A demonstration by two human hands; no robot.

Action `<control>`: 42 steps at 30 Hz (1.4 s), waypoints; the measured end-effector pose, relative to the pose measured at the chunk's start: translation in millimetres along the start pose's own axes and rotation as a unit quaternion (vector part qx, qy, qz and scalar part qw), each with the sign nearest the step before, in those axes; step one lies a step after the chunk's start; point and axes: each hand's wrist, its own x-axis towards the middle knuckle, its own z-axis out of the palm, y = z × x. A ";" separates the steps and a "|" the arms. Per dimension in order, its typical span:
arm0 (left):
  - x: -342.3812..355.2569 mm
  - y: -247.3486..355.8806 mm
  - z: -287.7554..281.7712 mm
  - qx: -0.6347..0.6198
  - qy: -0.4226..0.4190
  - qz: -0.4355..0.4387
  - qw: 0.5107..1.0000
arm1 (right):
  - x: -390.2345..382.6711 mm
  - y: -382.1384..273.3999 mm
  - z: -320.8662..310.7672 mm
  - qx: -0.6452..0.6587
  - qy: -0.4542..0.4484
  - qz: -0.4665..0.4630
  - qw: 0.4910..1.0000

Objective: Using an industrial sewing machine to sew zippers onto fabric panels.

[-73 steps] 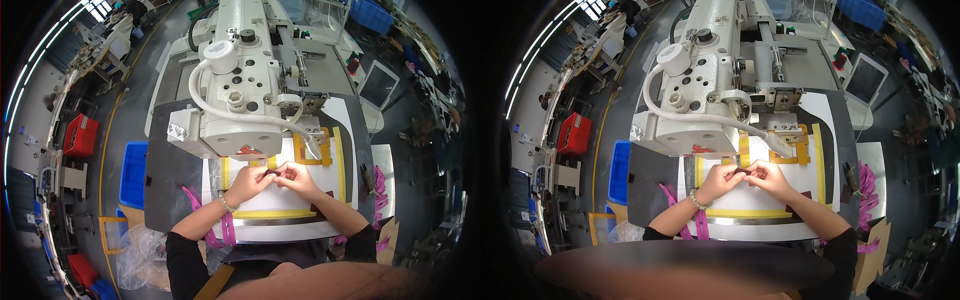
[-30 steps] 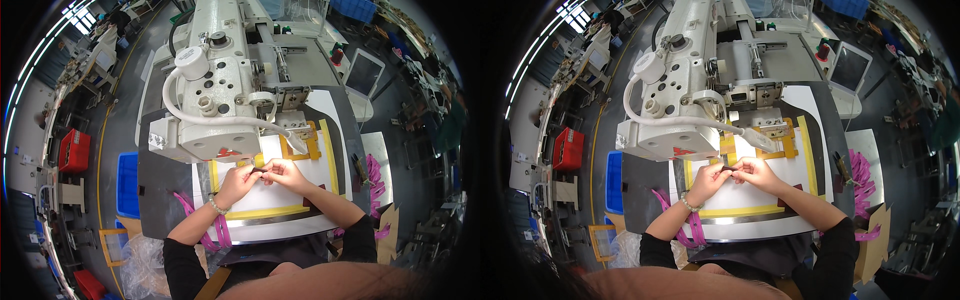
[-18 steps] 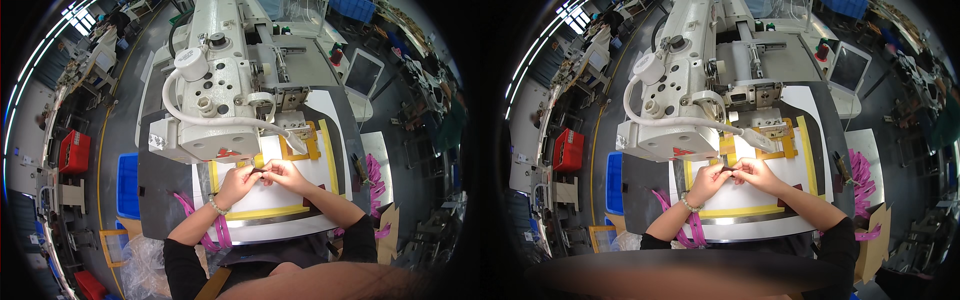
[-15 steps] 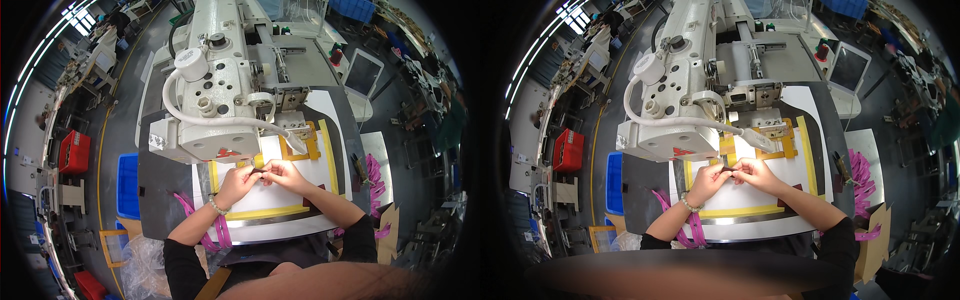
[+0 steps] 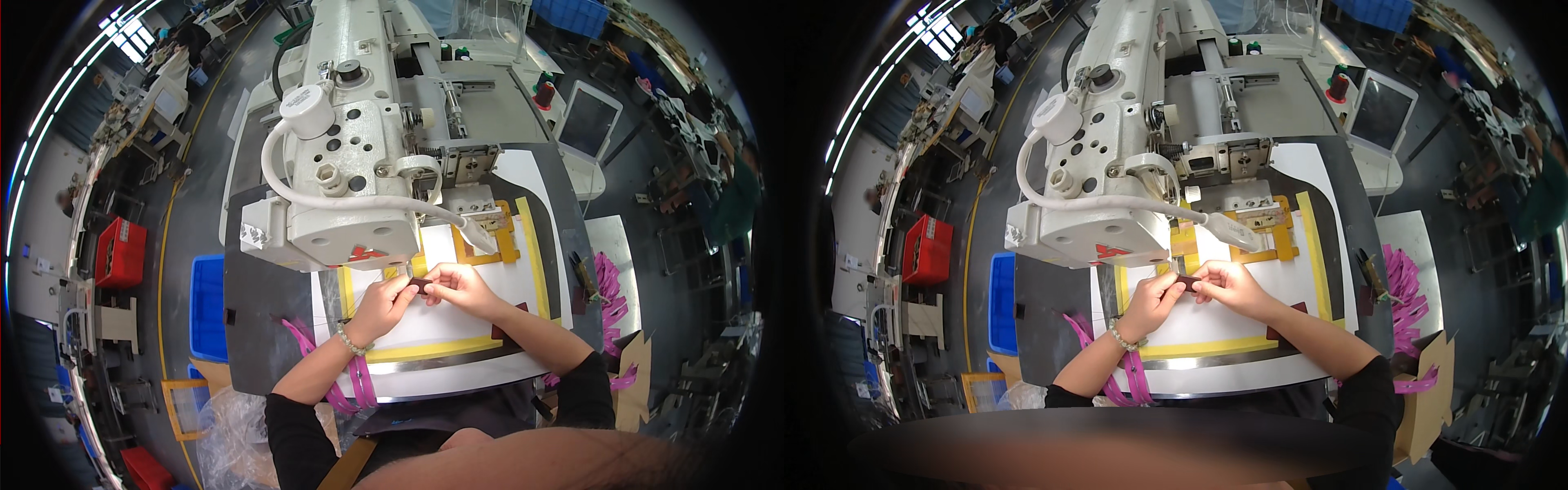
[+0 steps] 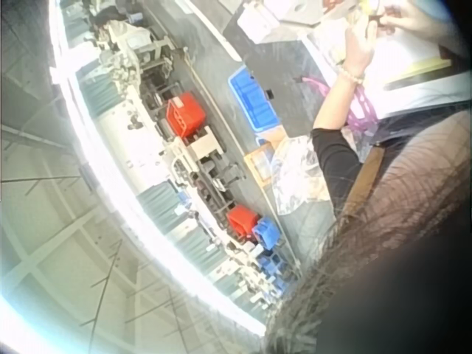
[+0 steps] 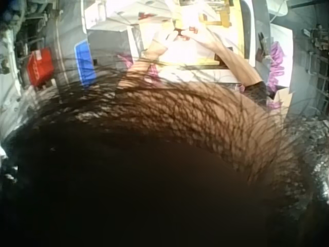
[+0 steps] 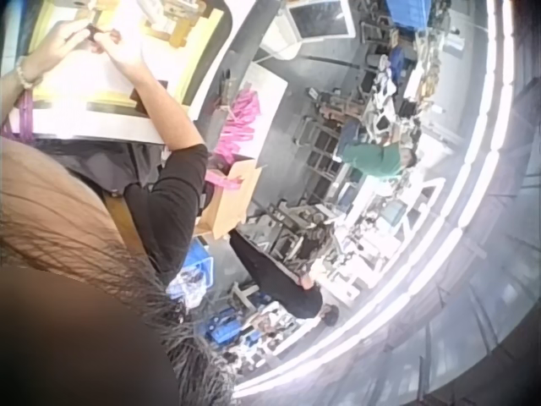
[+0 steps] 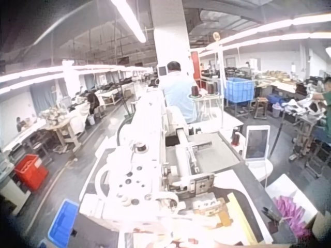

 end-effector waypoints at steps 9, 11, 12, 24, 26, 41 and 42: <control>6.8 9.7 -2.3 0.000 0.004 -0.018 1.000 | 0.8 0.6 -1.7 0.003 0.001 -0.004 1.000; 7.9 9.7 -2.3 0.000 0.006 -0.016 1.000 | 1.8 0.4 -2.4 0.007 -0.001 -0.006 1.000; 7.7 9.2 -2.2 0.000 0.007 -0.013 1.000 | 1.9 0.5 -2.2 0.008 -0.001 -0.006 1.000; 4.4 5.9 -0.4 0.000 0.017 -0.014 1.000 | 0.5 1.5 -0.7 0.019 0.013 0.007 1.000; 4.3 4.9 -0.2 -0.001 0.017 -0.015 1.000 | 0.1 1.2 -0.5 0.020 0.019 0.007 1.000; 2.5 5.1 0.8 0.038 -0.005 -0.003 0.999 | -1.3 -2.3 2.6 -0.106 0.019 -0.015 0.994; 2.1 3.7 1.2 0.043 -0.006 0.003 0.999 | -1.6 -2.6 2.4 -0.106 0.020 -0.015 0.994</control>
